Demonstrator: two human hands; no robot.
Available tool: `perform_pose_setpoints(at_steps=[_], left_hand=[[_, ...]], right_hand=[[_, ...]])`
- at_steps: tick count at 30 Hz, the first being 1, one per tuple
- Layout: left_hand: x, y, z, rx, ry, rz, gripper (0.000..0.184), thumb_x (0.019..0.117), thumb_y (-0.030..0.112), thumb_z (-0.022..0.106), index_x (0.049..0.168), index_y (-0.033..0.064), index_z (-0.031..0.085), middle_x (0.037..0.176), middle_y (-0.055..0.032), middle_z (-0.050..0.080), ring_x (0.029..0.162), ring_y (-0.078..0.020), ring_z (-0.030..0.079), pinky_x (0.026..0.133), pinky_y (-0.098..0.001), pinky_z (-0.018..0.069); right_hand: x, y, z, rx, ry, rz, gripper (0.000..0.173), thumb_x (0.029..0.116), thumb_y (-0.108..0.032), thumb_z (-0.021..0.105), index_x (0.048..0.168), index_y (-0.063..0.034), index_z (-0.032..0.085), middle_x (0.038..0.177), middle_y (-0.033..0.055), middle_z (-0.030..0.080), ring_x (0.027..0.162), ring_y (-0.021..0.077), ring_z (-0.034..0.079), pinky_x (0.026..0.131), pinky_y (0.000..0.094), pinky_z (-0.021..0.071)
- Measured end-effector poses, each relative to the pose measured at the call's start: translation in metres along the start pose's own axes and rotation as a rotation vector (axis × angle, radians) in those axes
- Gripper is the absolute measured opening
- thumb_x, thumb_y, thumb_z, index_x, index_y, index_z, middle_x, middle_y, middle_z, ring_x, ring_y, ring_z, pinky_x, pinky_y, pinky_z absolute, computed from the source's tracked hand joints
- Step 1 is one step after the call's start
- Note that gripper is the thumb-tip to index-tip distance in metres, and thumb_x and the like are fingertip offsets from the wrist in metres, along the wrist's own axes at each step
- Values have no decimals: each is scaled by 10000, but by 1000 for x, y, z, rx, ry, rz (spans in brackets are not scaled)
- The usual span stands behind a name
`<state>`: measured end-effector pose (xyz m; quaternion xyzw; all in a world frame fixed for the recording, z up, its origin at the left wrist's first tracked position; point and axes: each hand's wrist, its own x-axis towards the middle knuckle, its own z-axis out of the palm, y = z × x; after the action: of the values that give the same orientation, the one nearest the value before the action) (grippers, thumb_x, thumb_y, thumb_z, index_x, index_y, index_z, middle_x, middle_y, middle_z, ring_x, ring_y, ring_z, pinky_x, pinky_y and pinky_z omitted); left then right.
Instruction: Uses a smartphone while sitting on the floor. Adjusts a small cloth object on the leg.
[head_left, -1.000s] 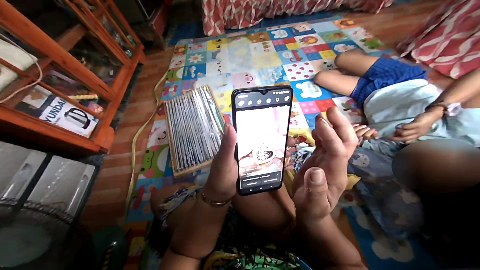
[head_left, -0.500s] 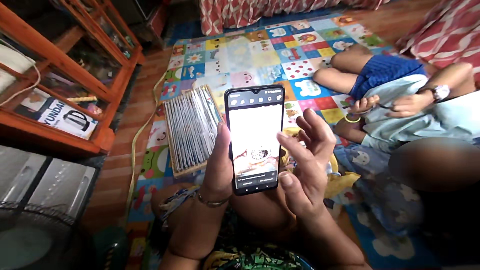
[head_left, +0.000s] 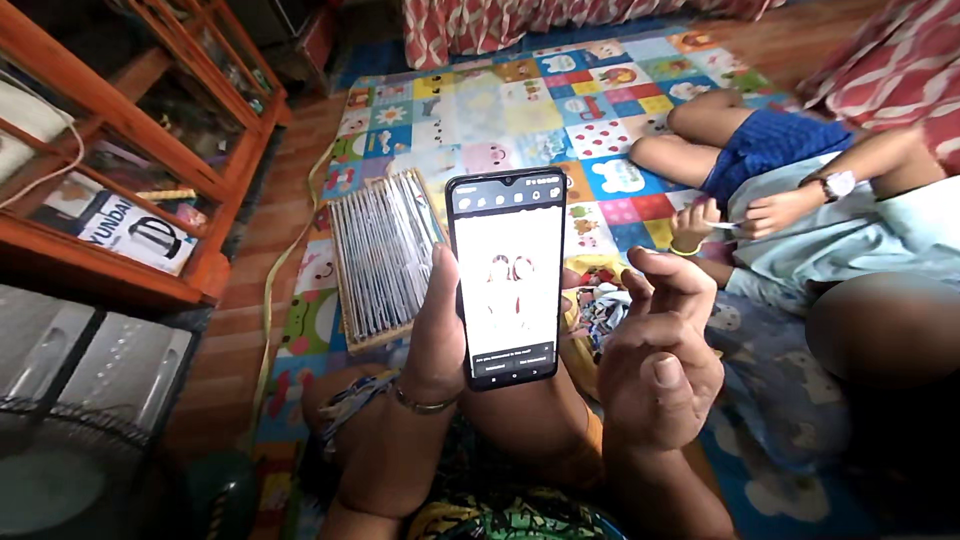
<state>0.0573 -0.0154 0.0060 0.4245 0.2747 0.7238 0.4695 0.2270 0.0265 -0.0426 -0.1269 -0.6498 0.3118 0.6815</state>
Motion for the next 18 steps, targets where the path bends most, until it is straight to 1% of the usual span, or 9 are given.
perform_pose_setpoints(at_steps=[2, 4, 7, 8, 9, 11, 12, 15, 18], left_hand=[[0, 0, 1, 15, 6, 10, 479, 1003, 603, 482, 1326, 270, 599, 1203, 67, 704, 1131, -57, 669, 969, -300, 571], [1, -1, -2, -12, -27, -25, 516, 996, 627, 477, 1338, 259, 592, 1198, 37, 705, 1113, -87, 680, 952, -318, 581], [3, -2, -9, -161, -157, -124, 645, 966, 677, 488, 1366, 178, 578, 1173, -122, 708, 1054, -248, 712, 901, -425, 604], [3, -2, -9, -185, -176, -137, 654, 967, 675, 487, 1370, 168, 575, 1175, -142, 709, 1056, -269, 716, 903, -439, 605], [2, -1, -8, -164, -157, -125, 630, 973, 667, 482, 1368, 185, 578, 1182, -109, 712, 1069, -237, 715, 915, -418, 602], [0, 0, -4, -51, -55, -58, 548, 993, 644, 459, 1352, 251, 590, 1200, 21, 704, 1109, -103, 684, 953, -331, 580], [0, 0, -2, -25, -24, -36, 519, 1003, 627, 452, 1347, 265, 594, 1207, 52, 702, 1123, -71, 674, 966, -307, 572], [0, 1, -1, -29, -26, -19, 484, 1022, 592, 452, 1339, 257, 599, 1208, 57, 701, 1132, -59, 668, 974, -294, 567], [0, 1, -2, -52, -49, -19, 492, 1028, 586, 441, 1345, 244, 597, 1202, 45, 703, 1126, -68, 671, 974, -295, 566]], right_hand=[[-1, 1, 1, -13, 0, -1, 356, 1044, -497, 474, 901, -268, 707, 1435, -77, 514, 1433, 167, 378, 1160, 361, 353], [-1, 1, 2, -22, 1, 0, 360, 1043, -501, 479, 907, -263, 711, 1433, -76, 516, 1434, 165, 376, 1163, 354, 350], [-1, 2, 3, -50, -8, -10, 373, 1042, -515, 470, 965, -264, 734, 1448, -73, 497, 1433, 160, 366, 1163, 346, 342], [0, 2, 4, -74, -24, -17, 382, 1041, -528, 461, 1013, -277, 747, 1476, -72, 469, 1444, 161, 344, 1171, 352, 329], [2, 2, 6, -105, -48, -25, 388, 1040, -543, 454, 1076, -297, 752, 1518, -69, 431, 1469, 169, 311, 1188, 368, 311], [6, 0, 11, -169, -99, -42, 383, 1033, -563, 462, 1193, -332, 723, 1601, -41, 332, 1518, 189, 236, 1214, 401, 285], [8, -1, 14, -191, -126, -53, 384, 1030, -559, 475, 1240, -331, 702, 1635, -20, 278, 1534, 199, 204, 1225, 415, 274], [14, -1, 21, -219, -188, -67, 422, 1037, -537, 484, 1349, -304, 646, 1684, 49, 169, 1562, 227, 147, 1247, 430, 273], [17, 0, 25, -226, -209, -62, 427, 1046, -525, 478, 1358, -285, 645, 1685, 90, 148, 1568, 246, 131, 1251, 445, 272]])
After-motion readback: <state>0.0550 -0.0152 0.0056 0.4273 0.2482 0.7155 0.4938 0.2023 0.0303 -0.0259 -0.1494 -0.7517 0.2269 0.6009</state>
